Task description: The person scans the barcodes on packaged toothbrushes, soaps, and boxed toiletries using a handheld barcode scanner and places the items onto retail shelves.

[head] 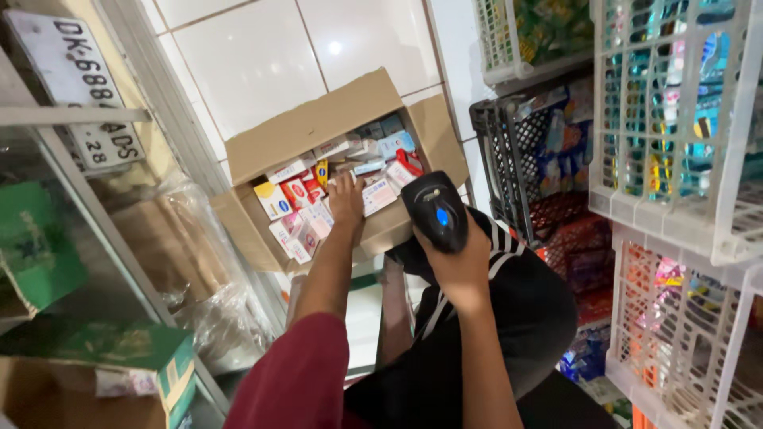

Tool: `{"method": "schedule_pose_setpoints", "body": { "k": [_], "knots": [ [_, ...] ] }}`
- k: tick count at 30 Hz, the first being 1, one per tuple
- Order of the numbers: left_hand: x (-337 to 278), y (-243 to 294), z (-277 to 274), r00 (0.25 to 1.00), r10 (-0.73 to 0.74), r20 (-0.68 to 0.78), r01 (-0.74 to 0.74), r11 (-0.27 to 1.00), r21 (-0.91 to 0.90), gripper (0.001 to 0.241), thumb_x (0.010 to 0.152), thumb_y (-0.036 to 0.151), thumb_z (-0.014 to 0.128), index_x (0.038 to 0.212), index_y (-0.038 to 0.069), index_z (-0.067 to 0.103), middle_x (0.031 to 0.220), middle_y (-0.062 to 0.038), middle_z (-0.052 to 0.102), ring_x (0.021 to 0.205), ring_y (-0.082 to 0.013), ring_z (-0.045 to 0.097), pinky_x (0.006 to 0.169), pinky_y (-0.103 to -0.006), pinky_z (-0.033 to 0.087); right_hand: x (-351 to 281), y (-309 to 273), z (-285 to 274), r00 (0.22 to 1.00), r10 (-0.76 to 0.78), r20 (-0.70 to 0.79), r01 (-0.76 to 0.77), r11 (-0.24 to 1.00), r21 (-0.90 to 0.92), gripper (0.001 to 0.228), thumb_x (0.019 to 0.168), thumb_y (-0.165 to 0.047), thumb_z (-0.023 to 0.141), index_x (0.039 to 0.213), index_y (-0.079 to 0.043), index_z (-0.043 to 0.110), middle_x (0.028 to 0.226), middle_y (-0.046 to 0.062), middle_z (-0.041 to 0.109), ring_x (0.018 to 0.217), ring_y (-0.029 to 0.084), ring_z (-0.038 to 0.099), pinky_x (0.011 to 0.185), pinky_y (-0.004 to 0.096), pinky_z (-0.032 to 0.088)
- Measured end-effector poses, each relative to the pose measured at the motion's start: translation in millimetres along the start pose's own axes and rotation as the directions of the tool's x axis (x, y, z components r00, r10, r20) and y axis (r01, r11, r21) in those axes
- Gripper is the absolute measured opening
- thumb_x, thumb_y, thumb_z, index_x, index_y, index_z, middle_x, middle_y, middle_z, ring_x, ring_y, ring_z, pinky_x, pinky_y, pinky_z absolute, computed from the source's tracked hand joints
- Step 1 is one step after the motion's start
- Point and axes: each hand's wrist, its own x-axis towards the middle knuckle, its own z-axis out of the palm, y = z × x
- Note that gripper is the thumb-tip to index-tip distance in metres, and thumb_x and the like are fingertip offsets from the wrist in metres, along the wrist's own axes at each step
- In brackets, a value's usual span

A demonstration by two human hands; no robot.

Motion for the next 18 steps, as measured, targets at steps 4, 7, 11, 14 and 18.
{"method": "schedule_pose_setpoints", "body": {
  "k": [4, 7, 11, 14, 18],
  "knots": [
    [15.5, -7.0, -7.3, 0.983, 0.124, -0.135, -0.115, 0.991, 0.073, 0.027, 0.103, 0.028, 0.049, 0.125, 0.021, 0.063, 0.142, -0.015, 0.055, 0.12, -0.0365, 0.054, 0.103, -0.0483, 0.045, 9.0, -2.7, -2.7, 0.999, -0.046, -0.018, 0.046, 0.999, 0.011, 0.044, 0.08, -0.015, 0.082, 0.118, 0.001, 0.067, 0.106, 0.012, 0.077, 0.095, 0.018, 0.073, 0.085, 0.031, 0.055],
    [1.6, -17.9, -30.9, 0.978, 0.205, 0.047, -0.206, 0.978, 0.016, 0.026, 0.11, 0.027, 0.056, 0.134, 0.021, 0.061, 0.128, -0.018, 0.059, 0.115, -0.0367, 0.057, 0.099, -0.0491, 0.047, 5.3, 0.1, -5.4, 0.999, 0.038, -0.008, -0.038, 0.999, -0.015, 0.037, 0.083, -0.018, 0.083, 0.113, 0.0, 0.07, 0.101, 0.011, 0.079, 0.09, 0.018, 0.074, 0.083, 0.031, 0.056],
    [-7.5, -43.2, -88.7, 0.967, 0.237, 0.095, -0.222, 0.964, -0.148, 0.077, 0.069, 0.038, 0.082, 0.137, 0.012, 0.057, 0.122, -0.027, 0.057, 0.111, -0.0435, 0.058, 0.092, -0.0496, 0.05, 8.3, -6.3, -0.6, 0.999, -0.022, -0.049, 0.022, 1.0, -0.002, 0.036, 0.082, -0.017, 0.084, 0.111, 0.001, 0.071, 0.102, 0.011, 0.078, 0.091, 0.017, 0.075, 0.083, 0.032, 0.057],
    [-25.2, -61.1, -120.2, 0.994, 0.103, 0.034, -0.084, 0.931, -0.354, 0.079, 0.07, 0.043, 0.086, 0.134, 0.008, 0.056, 0.12, -0.034, 0.056, 0.109, -0.0497, 0.057, 0.092, -0.0538, 0.049, 6.3, -7.6, -1.2, 0.999, -0.016, -0.039, 0.017, 1.0, 0.018, 0.034, 0.082, -0.016, 0.084, 0.109, 0.001, 0.072, 0.101, 0.011, 0.078, 0.09, 0.017, 0.074, 0.082, 0.031, 0.056],
    [-41.0, -86.3, -114.1, 0.999, -0.035, 0.015, 0.035, 0.697, -0.716, 0.066, 0.076, 0.038, 0.083, 0.131, 0.012, 0.057, 0.11, -0.024, 0.064, 0.106, -0.0393, 0.062, 0.091, -0.05, 0.052, 2.7, -11.3, -2.1, 1.0, -0.017, -0.021, 0.018, 0.998, 0.055, 0.032, 0.082, -0.013, 0.082, 0.109, 0.001, 0.072, 0.1, 0.01, 0.078, 0.09, 0.017, 0.074, 0.083, 0.031, 0.056]
  ]
}}
